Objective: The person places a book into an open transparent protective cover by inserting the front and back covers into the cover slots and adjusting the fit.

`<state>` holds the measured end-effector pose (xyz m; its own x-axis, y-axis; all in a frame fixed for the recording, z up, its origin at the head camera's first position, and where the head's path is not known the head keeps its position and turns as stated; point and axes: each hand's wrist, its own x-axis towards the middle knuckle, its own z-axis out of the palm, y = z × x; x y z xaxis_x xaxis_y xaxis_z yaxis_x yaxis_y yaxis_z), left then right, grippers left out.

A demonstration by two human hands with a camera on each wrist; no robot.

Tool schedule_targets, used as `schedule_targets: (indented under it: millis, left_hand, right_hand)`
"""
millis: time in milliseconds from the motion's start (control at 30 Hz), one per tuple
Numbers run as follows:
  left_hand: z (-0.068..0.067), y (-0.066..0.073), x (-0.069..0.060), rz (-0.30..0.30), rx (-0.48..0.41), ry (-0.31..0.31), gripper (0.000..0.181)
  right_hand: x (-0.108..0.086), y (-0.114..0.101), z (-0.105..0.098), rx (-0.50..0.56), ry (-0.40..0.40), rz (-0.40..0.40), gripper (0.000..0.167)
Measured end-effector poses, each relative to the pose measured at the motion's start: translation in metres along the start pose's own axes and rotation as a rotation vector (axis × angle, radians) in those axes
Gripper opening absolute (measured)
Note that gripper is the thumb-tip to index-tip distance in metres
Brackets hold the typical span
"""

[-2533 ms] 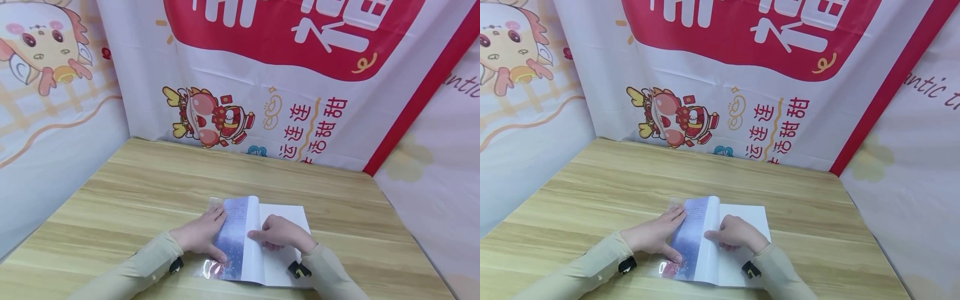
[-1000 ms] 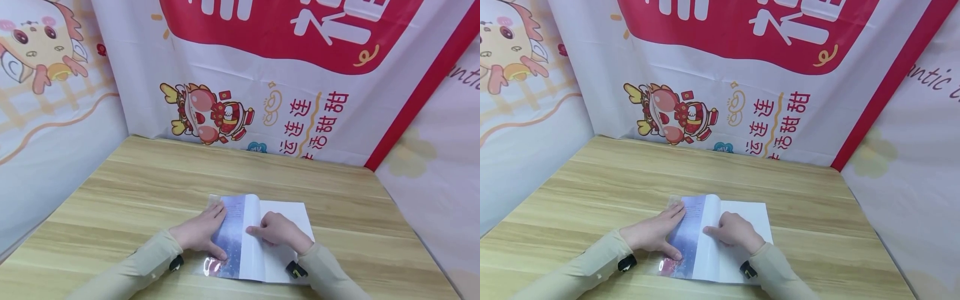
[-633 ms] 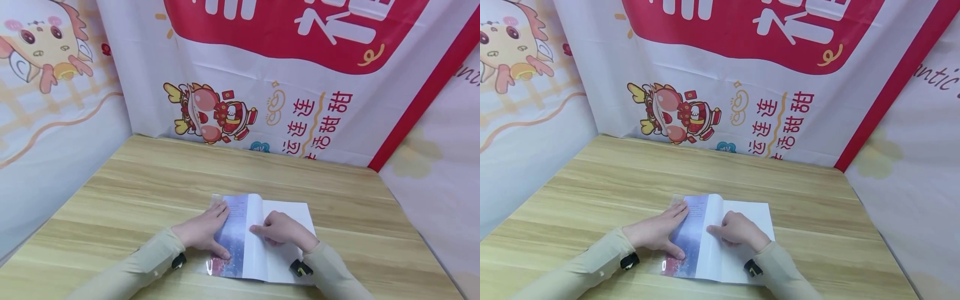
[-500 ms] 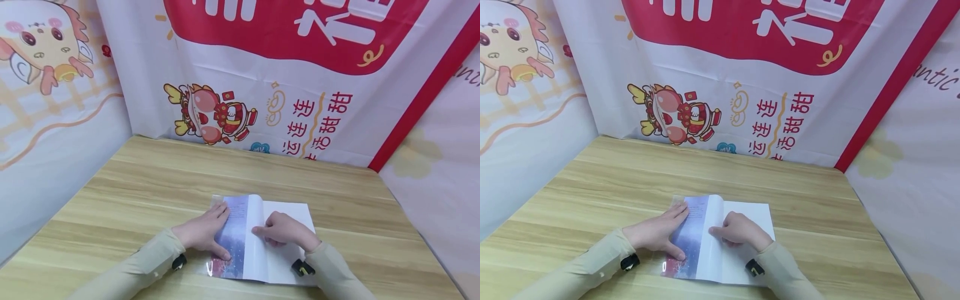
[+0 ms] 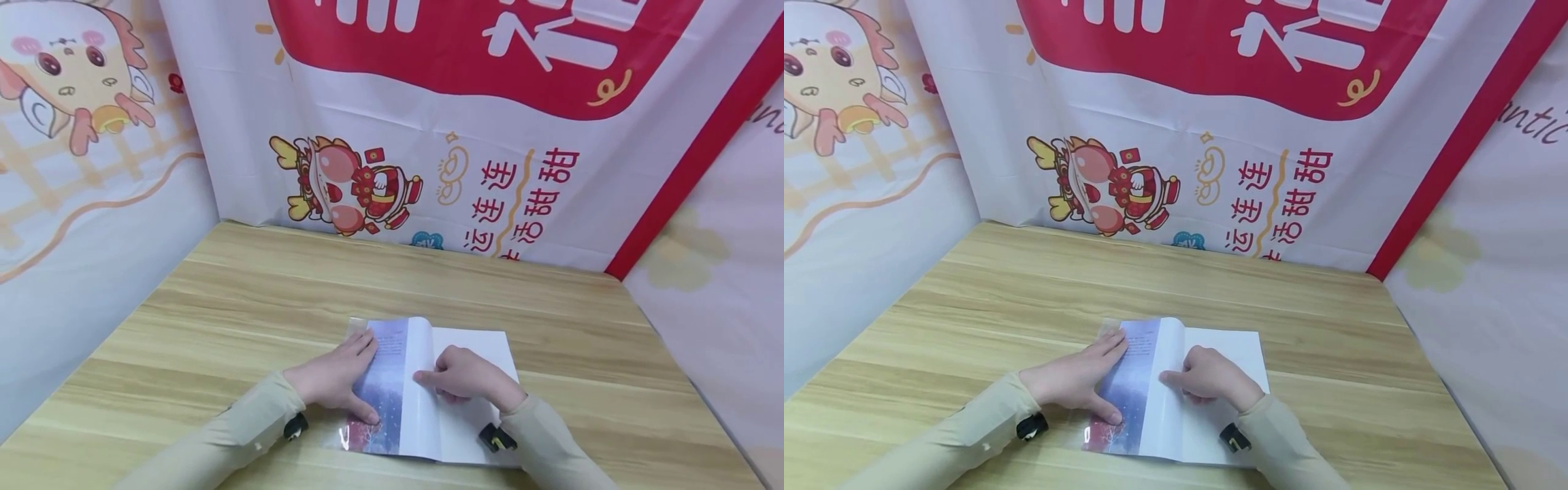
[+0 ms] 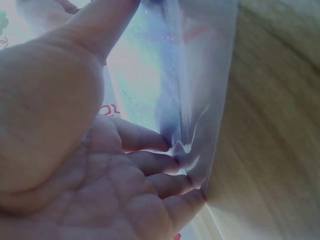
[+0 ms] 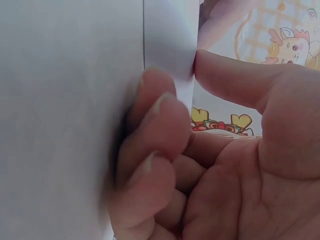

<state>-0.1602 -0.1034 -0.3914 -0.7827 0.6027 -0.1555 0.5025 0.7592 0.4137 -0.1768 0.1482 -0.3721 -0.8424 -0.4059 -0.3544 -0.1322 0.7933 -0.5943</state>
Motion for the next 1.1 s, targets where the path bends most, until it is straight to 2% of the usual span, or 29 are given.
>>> schedule_targets:
  millis: [667, 1100]
  left_hand:
    - [-0.0008, -0.0012, -0.0046, 0.008, 0.027, 0.01, 0.127]
    - [-0.0028, 0.0002, -0.0021, 0.004, -0.008, -0.007, 0.126]
  right_hand:
    - [0.0037, -0.0019, 0.0077, -0.067, 0.052, -0.038, 0.047]
    - [0.0017, 0.0013, -0.0004, -0.028, 0.0, -0.036, 0.046]
